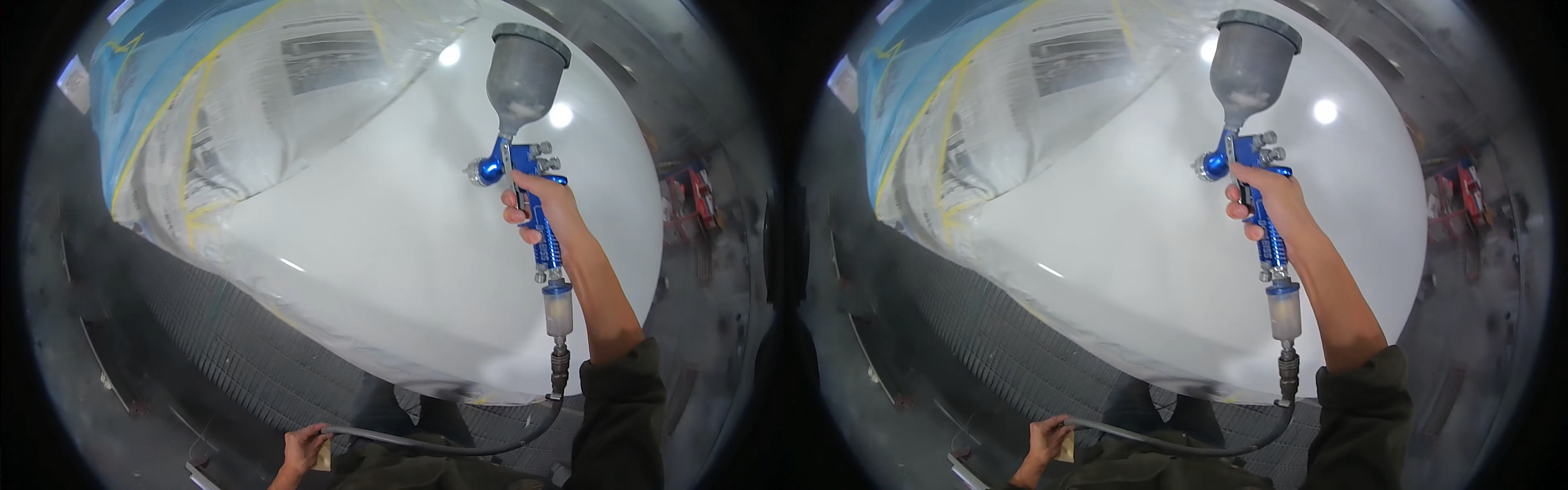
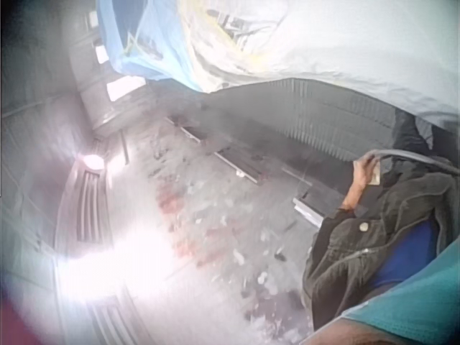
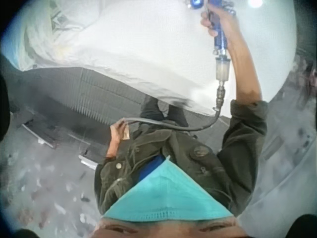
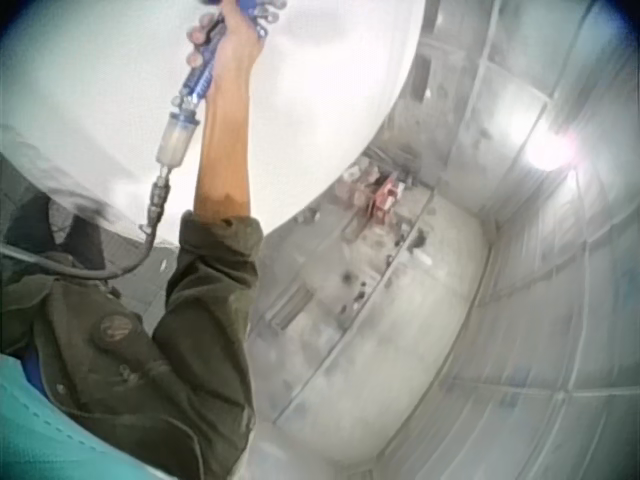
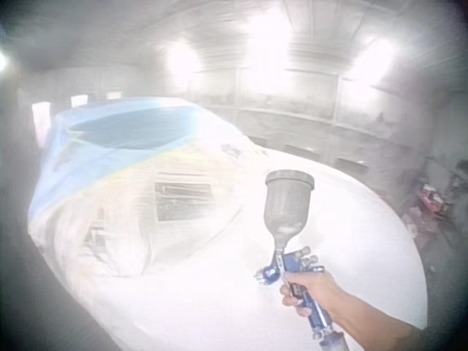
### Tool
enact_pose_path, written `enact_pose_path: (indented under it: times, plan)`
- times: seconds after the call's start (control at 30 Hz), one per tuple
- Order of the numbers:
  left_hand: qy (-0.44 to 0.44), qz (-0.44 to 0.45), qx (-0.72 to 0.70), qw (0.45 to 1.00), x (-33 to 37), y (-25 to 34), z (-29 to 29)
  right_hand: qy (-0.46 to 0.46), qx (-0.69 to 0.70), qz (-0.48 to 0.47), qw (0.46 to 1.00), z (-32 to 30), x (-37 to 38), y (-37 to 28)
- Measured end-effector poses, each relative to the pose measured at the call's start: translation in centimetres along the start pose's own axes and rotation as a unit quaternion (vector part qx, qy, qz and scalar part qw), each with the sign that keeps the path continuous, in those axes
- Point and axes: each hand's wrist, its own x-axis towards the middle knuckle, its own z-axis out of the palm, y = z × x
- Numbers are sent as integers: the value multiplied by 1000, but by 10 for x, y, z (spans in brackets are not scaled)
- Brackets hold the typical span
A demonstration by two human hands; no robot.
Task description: The person mixes white paint in a cup using a stirrer, then walks to a paint booth and sprays the hood of a white car that is masked with tape and plastic. The person wipes the hood with a cloth before applying the paint in even strokes.
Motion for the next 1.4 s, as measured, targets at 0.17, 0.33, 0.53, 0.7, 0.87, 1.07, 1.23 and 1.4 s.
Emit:
enact_pose_path:
  times: [0.17,0.33,0.53,0.7,0.87,1.07,1.23,1.4]
  plan:
    - [-102,45,64,992,41,61,18,64,-11,31,997,-83,-15,17]
    - [-195,59,73,976,108,70,-4,123,-8,57,991,-104,3,45]
    - [-308,60,109,943,158,66,-24,203,-16,64,977,-124,2,56]
    - [-361,128,107,918,196,51,-30,305,-37,93,947,-156,-7,69]
    - [-399,132,46,906,212,79,-21,411,-84,102,902,-204,-20,77]
    - [-381,121,41,916,220,98,-18,484,-195,85,849,-238,-4,84]
    - [-336,75,103,933,222,117,-56,391,-88,75,913,-182,34,65]
    - [-248,-25,6,968,199,100,-71,285,-68,79,953,-117,82,33]
